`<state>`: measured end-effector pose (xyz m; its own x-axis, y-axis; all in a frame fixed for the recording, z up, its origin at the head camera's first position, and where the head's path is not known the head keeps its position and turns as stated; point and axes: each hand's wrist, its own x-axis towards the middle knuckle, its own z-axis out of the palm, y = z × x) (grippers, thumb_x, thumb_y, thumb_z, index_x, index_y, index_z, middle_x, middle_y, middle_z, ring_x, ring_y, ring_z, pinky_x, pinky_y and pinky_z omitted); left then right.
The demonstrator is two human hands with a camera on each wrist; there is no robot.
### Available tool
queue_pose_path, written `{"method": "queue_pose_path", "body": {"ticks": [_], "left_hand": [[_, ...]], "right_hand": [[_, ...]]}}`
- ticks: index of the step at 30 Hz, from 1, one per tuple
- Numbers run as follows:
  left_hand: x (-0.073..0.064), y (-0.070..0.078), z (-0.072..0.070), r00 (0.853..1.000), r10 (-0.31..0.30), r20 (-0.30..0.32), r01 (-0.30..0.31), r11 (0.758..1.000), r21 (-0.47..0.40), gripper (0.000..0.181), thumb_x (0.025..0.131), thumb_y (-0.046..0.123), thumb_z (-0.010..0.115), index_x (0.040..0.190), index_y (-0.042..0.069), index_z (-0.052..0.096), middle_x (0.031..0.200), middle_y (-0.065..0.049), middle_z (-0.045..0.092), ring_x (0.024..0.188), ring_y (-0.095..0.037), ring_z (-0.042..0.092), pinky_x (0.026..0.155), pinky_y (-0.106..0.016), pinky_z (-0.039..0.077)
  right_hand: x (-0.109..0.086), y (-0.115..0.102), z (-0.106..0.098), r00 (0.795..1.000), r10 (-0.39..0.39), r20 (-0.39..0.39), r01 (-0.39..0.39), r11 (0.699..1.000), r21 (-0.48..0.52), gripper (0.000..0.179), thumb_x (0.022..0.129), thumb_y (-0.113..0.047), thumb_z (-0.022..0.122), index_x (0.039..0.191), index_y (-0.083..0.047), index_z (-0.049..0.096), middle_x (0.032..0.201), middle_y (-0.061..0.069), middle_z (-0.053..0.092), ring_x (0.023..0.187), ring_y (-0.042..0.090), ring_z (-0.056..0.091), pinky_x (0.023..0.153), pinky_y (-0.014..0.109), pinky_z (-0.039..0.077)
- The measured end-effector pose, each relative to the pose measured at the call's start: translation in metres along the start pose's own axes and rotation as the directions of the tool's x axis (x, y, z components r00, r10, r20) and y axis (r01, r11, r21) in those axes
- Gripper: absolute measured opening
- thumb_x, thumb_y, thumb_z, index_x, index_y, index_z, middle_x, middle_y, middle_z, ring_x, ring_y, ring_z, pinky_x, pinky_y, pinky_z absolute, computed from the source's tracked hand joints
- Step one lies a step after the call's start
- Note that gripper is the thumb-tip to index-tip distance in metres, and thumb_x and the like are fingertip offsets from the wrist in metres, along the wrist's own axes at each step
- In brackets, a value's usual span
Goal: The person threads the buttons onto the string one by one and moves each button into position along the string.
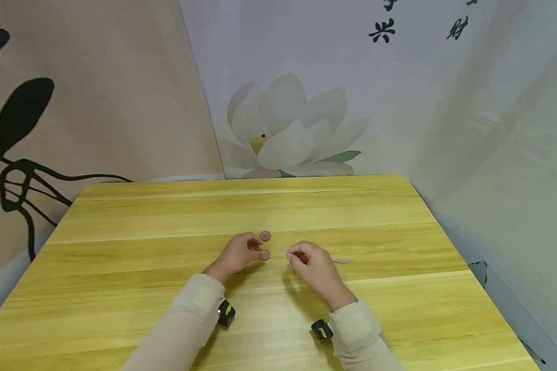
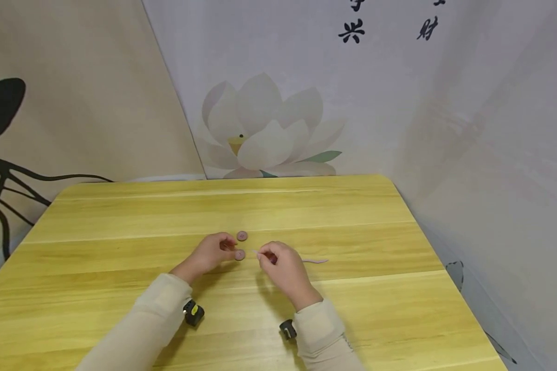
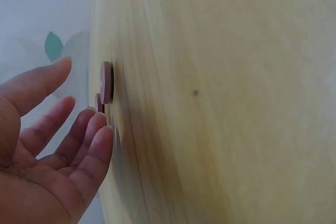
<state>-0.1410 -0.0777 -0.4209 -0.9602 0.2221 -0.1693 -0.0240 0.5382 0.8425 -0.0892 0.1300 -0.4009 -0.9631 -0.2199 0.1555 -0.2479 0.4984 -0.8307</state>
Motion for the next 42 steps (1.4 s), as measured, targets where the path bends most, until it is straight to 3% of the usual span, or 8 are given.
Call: {"method": "queue_pose_path", "body": {"ticks": [6, 12, 23, 27, 34, 42], "left_hand": [[0.002, 0.002, 0.003, 1.0, -0.002, 0.029, 0.002, 1.0, 0.003, 0.029, 0.086, 0.011, 0.074, 0.108, -0.004, 0.062, 0.101, -0.011, 0.064, 0.091, -0.023, 0.056, 0.081, -0.038, 0.049], [0.006, 0.002, 0.007, 0.999, 0.015, 0.033, -0.018, 0.996, 0.083, 0.03, 0.082, 0.006, 0.076, 0.107, -0.003, 0.063, 0.105, -0.012, 0.065, 0.101, -0.026, 0.059, 0.09, -0.042, 0.049], [0.007, 0.012, 0.01, 0.995, 0.05, 0.09, -0.068, 0.977, 0.2, 0.012, 0.083, -0.001, 0.073, 0.088, 0.0, 0.062, 0.075, -0.004, 0.054, 0.069, -0.017, 0.048, 0.067, -0.029, 0.043], [0.007, 0.013, 0.01, 0.994, 0.059, 0.09, -0.078, 0.969, 0.233, 0.009, 0.086, 0.0, 0.07, 0.089, 0.001, 0.062, 0.075, -0.004, 0.054, 0.069, -0.017, 0.049, 0.067, -0.029, 0.043], [0.007, 0.013, 0.011, 0.996, 0.014, 0.086, -0.034, 0.972, 0.234, 0.009, 0.086, 0.001, 0.07, 0.091, 0.001, 0.062, 0.077, -0.004, 0.054, 0.071, -0.017, 0.048, 0.069, -0.028, 0.043], [0.007, 0.015, 0.012, 0.995, 0.043, 0.091, -0.071, 0.943, 0.326, 0.008, 0.086, 0.002, 0.07, 0.091, 0.002, 0.064, 0.083, -0.006, 0.054, 0.073, -0.017, 0.049, 0.07, -0.03, 0.045]], "right_hand": [[0.0, 0.001, -0.001, 1.0, 0.008, 0.001, -0.008, 1.0, 0.005, 0.005, 0.093, -0.009, 0.064, 0.095, -0.009, 0.069, 0.082, -0.005, 0.06, 0.065, 0.011, 0.049, 0.056, 0.023, 0.042], [0.0, 0.0, -0.002, 1.0, 0.017, -0.009, -0.017, 1.0, -0.012, 0.007, 0.093, -0.01, 0.064, 0.094, -0.014, 0.069, 0.081, -0.006, 0.06, 0.063, 0.011, 0.047, 0.054, 0.023, 0.04], [-0.001, 0.0, -0.002, 0.999, 0.034, -0.002, -0.034, 0.999, -0.026, 0.006, 0.093, -0.01, 0.064, 0.096, -0.008, 0.069, 0.084, -0.005, 0.062, 0.065, 0.011, 0.049, 0.055, 0.023, 0.041], [-0.001, -0.002, -0.002, 0.999, 0.035, -0.007, -0.035, 0.999, -0.021, 0.005, 0.093, -0.011, 0.065, 0.094, -0.011, 0.07, 0.081, -0.006, 0.061, 0.062, 0.011, 0.046, 0.053, 0.022, 0.038], [-0.001, -0.001, -0.001, 0.999, 0.032, -0.003, -0.032, 0.999, -0.011, 0.006, 0.093, -0.01, 0.064, 0.095, -0.012, 0.069, 0.084, -0.005, 0.062, 0.065, 0.011, 0.051, 0.055, 0.023, 0.041], [-0.002, -0.001, -0.001, 0.999, 0.038, -0.013, -0.038, 0.999, -0.003, 0.006, 0.093, -0.01, 0.064, 0.095, -0.009, 0.07, 0.085, -0.005, 0.062, 0.066, 0.013, 0.048, 0.056, 0.023, 0.041]]}}
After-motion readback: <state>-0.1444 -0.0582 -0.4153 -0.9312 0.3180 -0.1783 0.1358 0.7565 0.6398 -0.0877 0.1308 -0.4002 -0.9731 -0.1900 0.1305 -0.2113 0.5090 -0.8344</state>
